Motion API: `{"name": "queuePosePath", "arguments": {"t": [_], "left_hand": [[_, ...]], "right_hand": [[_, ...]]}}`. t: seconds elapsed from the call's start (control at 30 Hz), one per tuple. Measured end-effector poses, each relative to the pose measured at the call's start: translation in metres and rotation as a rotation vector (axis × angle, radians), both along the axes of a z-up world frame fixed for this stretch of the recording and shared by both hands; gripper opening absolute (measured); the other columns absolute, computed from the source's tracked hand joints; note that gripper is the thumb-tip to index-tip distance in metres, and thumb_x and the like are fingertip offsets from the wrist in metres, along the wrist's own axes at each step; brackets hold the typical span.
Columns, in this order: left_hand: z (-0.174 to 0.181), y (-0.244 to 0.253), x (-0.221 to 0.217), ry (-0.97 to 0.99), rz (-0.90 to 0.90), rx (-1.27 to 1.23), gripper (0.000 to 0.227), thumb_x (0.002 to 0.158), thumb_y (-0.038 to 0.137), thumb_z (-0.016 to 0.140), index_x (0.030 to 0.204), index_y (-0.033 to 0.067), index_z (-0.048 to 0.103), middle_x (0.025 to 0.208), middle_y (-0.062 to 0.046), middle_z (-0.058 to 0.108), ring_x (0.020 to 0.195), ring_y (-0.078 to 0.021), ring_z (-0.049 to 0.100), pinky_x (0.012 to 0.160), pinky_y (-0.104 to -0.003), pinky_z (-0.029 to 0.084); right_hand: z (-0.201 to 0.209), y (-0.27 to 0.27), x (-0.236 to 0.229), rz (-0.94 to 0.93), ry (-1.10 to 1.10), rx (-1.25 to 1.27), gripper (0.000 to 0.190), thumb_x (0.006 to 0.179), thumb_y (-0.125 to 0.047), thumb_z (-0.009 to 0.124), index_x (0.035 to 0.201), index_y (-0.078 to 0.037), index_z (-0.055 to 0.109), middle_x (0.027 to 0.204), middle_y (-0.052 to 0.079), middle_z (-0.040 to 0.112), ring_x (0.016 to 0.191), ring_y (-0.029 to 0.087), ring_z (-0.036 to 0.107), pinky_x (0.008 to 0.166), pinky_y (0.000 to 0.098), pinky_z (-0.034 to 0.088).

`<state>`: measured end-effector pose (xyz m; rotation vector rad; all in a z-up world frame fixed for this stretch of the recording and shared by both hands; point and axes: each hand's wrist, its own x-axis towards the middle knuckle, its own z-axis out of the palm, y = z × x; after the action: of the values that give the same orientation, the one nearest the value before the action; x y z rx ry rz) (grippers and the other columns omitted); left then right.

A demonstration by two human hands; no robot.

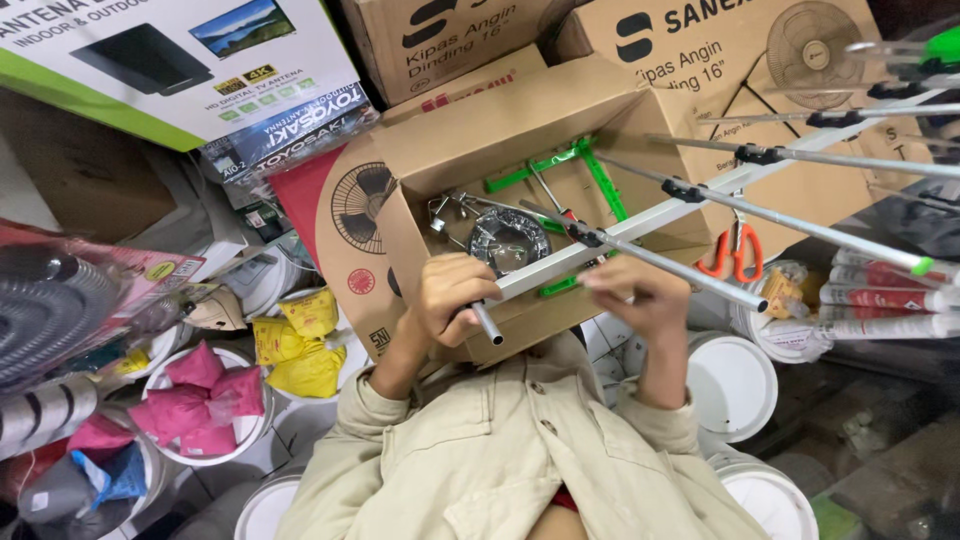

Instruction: The person assembles a TV antenna by fitting metal rods into the central frame over a cardboard box.

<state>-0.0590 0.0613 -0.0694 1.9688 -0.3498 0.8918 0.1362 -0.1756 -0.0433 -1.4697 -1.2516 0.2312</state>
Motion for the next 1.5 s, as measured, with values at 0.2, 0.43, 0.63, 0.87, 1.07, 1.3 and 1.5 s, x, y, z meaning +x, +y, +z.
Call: {"name": "queuePosePath", "arguments": {"t": [0.2, 0.43, 0.63, 0.87, 1.07, 1.3, 1.5], "left_hand": [[0.007, -0.001, 0.001, 0.006, -0.005, -0.012, 0.052, 0.109, 0.047, 0.043, 0.092, 0.0044, 0.067, 0.084, -0.011, 0.065, 0.071, -0.0305, 0.064, 0.065, -0.042, 0.048], [0.011, -0.004, 0.002, -0.004, -0.005, -0.008, 0.046, 0.106, 0.044, 0.049, 0.094, 0.0039, 0.067, 0.086, -0.013, 0.064, 0.075, -0.0323, 0.065, 0.067, -0.043, 0.048], [0.013, -0.008, 0.002, 0.017, -0.005, -0.014, 0.044, 0.105, 0.044, 0.051, 0.096, 0.0045, 0.067, 0.087, -0.012, 0.063, 0.077, -0.0331, 0.065, 0.069, -0.044, 0.049], [0.017, -0.013, 0.0, 0.039, 0.003, -0.031, 0.044, 0.104, 0.044, 0.052, 0.094, 0.0045, 0.067, 0.083, -0.011, 0.061, 0.07, -0.0323, 0.06, 0.064, -0.044, 0.044], [0.019, -0.013, -0.002, 0.035, -0.009, -0.027, 0.046, 0.105, 0.045, 0.049, 0.095, 0.0043, 0.067, 0.083, -0.011, 0.059, 0.071, -0.0322, 0.059, 0.065, -0.044, 0.044], [0.021, -0.015, -0.003, 0.045, -0.014, -0.037, 0.048, 0.106, 0.045, 0.048, 0.093, 0.0036, 0.067, 0.078, -0.011, 0.055, 0.069, -0.0321, 0.058, 0.063, -0.044, 0.043], [0.014, -0.014, -0.003, 0.026, -0.033, -0.055, 0.038, 0.099, 0.038, 0.054, 0.084, 0.0037, 0.062, 0.076, -0.011, 0.051, 0.064, -0.032, 0.054, 0.06, -0.044, 0.041]], "right_hand": [[0.045, 0.04, -0.066, 0.114, -0.016, 0.368, 0.02, 0.079, -0.003, 0.086, 0.092, -0.005, 0.071, 0.094, 0.014, 0.076, 0.083, 0.025, 0.077, 0.073, 0.0355, 0.066], [0.059, 0.057, -0.081, 0.171, -0.099, 0.341, 0.022, 0.078, -0.003, 0.086, 0.092, -0.005, 0.07, 0.097, 0.015, 0.075, 0.086, 0.029, 0.077, 0.076, 0.0377, 0.067], [0.047, 0.058, -0.082, 0.122, -0.088, 0.436, 0.027, 0.078, -0.004, 0.088, 0.094, -0.006, 0.066, 0.097, 0.016, 0.074, 0.085, 0.026, 0.076, 0.075, 0.037, 0.067], [0.056, 0.056, -0.088, 0.131, -0.151, 0.4, 0.028, 0.075, -0.001, 0.088, 0.096, -0.005, 0.07, 0.098, 0.015, 0.074, 0.086, 0.027, 0.076, 0.074, 0.0349, 0.067], [0.082, 0.048, -0.083, 0.196, -0.38, 0.293, 0.032, 0.075, 0.005, 0.088, 0.101, -0.002, 0.07, 0.104, 0.015, 0.074, 0.093, 0.029, 0.076, 0.081, 0.0361, 0.065], [0.082, 0.051, -0.088, 0.218, -0.101, 0.232, 0.027, 0.082, -0.001, 0.081, 0.105, -0.004, 0.067, 0.106, 0.014, 0.073, 0.098, 0.029, 0.074, 0.089, 0.0387, 0.063], [0.075, 0.054, -0.094, 0.277, 0.374, -0.089, 0.038, 0.096, -0.032, 0.072, 0.116, -0.001, 0.063, 0.112, 0.013, 0.07, 0.081, 0.017, 0.062, 0.07, 0.0256, 0.05]]}}
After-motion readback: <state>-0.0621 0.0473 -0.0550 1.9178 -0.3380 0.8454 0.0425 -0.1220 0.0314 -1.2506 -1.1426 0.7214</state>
